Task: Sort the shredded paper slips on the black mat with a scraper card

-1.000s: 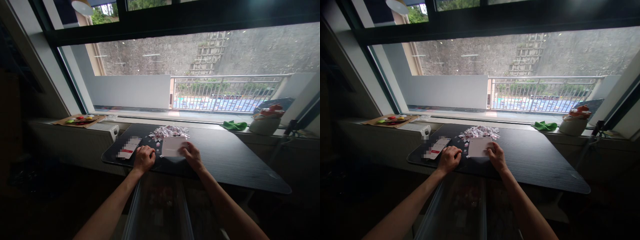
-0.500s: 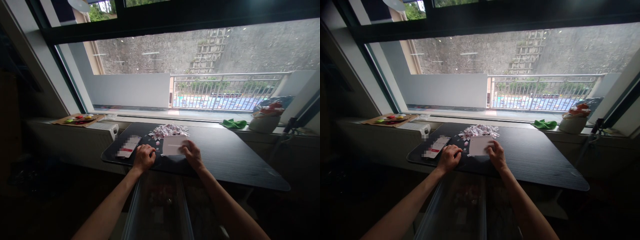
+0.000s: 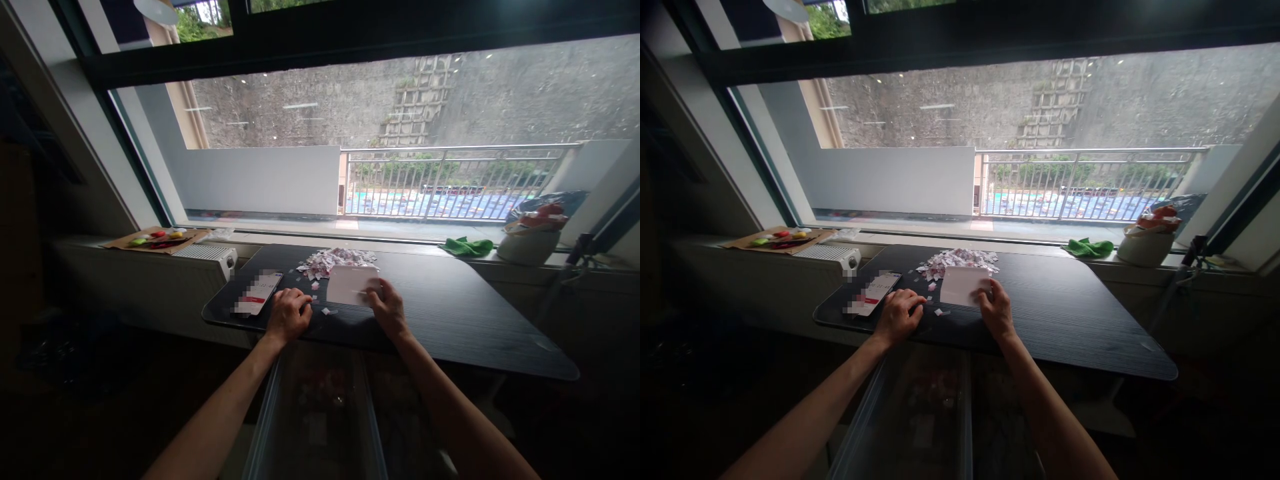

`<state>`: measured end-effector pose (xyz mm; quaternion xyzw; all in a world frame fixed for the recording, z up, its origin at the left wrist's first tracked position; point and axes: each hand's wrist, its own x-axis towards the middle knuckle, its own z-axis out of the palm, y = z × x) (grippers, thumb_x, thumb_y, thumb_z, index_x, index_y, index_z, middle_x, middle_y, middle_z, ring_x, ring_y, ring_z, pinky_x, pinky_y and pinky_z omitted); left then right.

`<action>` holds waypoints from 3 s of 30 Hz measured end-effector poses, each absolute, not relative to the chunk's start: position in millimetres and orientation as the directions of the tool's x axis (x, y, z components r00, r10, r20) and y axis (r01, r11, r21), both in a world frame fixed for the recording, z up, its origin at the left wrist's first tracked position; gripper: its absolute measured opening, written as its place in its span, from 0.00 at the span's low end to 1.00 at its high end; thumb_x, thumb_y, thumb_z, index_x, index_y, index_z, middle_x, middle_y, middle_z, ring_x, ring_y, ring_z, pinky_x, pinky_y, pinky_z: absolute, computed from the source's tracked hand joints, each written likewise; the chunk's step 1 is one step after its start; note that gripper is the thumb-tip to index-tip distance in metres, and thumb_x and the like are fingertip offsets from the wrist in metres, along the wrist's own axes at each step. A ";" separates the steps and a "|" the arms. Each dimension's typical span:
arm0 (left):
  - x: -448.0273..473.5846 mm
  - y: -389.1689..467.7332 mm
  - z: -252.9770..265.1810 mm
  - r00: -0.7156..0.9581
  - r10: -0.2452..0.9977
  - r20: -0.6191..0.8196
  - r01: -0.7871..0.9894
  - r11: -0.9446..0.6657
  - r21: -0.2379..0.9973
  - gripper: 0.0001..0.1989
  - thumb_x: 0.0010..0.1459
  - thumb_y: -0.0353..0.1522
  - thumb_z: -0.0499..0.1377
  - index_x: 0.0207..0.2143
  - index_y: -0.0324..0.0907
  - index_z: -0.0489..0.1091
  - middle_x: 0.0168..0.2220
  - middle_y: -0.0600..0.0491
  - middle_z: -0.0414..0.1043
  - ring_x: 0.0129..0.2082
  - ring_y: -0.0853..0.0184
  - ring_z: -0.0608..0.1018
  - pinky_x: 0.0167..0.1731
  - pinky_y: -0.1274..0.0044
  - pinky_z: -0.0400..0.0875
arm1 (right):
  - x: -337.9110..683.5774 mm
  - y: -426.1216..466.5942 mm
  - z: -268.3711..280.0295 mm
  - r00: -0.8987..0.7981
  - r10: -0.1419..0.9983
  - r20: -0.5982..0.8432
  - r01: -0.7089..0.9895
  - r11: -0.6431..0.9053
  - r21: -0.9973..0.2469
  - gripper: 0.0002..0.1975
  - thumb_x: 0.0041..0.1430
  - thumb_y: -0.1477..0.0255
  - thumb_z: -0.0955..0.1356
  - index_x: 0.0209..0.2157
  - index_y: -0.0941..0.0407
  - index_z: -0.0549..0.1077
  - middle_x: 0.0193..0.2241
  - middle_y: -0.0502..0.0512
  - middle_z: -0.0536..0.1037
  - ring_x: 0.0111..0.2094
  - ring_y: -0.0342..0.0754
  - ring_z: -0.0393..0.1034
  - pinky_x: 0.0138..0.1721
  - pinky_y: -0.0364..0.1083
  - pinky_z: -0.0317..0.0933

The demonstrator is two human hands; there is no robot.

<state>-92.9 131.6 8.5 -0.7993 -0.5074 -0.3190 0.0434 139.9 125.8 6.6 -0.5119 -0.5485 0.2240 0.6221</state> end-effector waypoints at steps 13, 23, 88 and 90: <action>-93.6 134.4 7.5 0.315 0.800 0.511 0.845 -0.481 0.233 0.12 0.54 0.32 0.54 0.39 0.47 0.74 0.37 0.51 0.71 0.41 0.62 0.69 0.48 0.66 0.60 | 138.6 128.2 3.0 0.235 0.849 0.473 0.279 0.407 -0.870 0.14 0.50 0.66 0.65 0.39 0.57 0.70 0.29 0.56 0.80 0.30 0.50 0.75 0.35 0.50 0.69; -94.3 133.8 6.7 0.311 0.791 0.527 0.831 -0.495 0.254 0.09 0.54 0.32 0.54 0.35 0.47 0.74 0.37 0.52 0.70 0.42 0.62 0.70 0.50 0.66 0.59 | 141.2 129.0 3.8 0.339 0.823 0.456 0.373 0.327 -0.868 0.13 0.49 0.68 0.63 0.37 0.56 0.71 0.29 0.55 0.79 0.31 0.49 0.72 0.36 0.49 0.67; -97.2 141.7 16.1 0.329 0.770 0.547 0.824 -0.517 0.232 0.12 0.52 0.29 0.52 0.35 0.46 0.73 0.36 0.51 0.71 0.42 0.61 0.71 0.52 0.61 0.57 | 176.3 102.2 17.5 0.510 0.774 0.377 0.463 0.123 -0.878 0.16 0.45 0.65 0.60 0.33 0.56 0.73 0.23 0.52 0.74 0.27 0.50 0.67 0.31 0.46 0.61; -102.4 140.5 10.5 0.299 0.779 0.551 0.828 -0.499 0.256 0.12 0.52 0.29 0.52 0.36 0.46 0.73 0.36 0.51 0.72 0.42 0.61 0.72 0.51 0.62 0.59 | 190.7 96.3 19.6 0.492 0.803 0.335 0.493 0.061 -0.868 0.17 0.46 0.66 0.60 0.35 0.56 0.74 0.24 0.52 0.75 0.28 0.50 0.68 0.31 0.47 0.62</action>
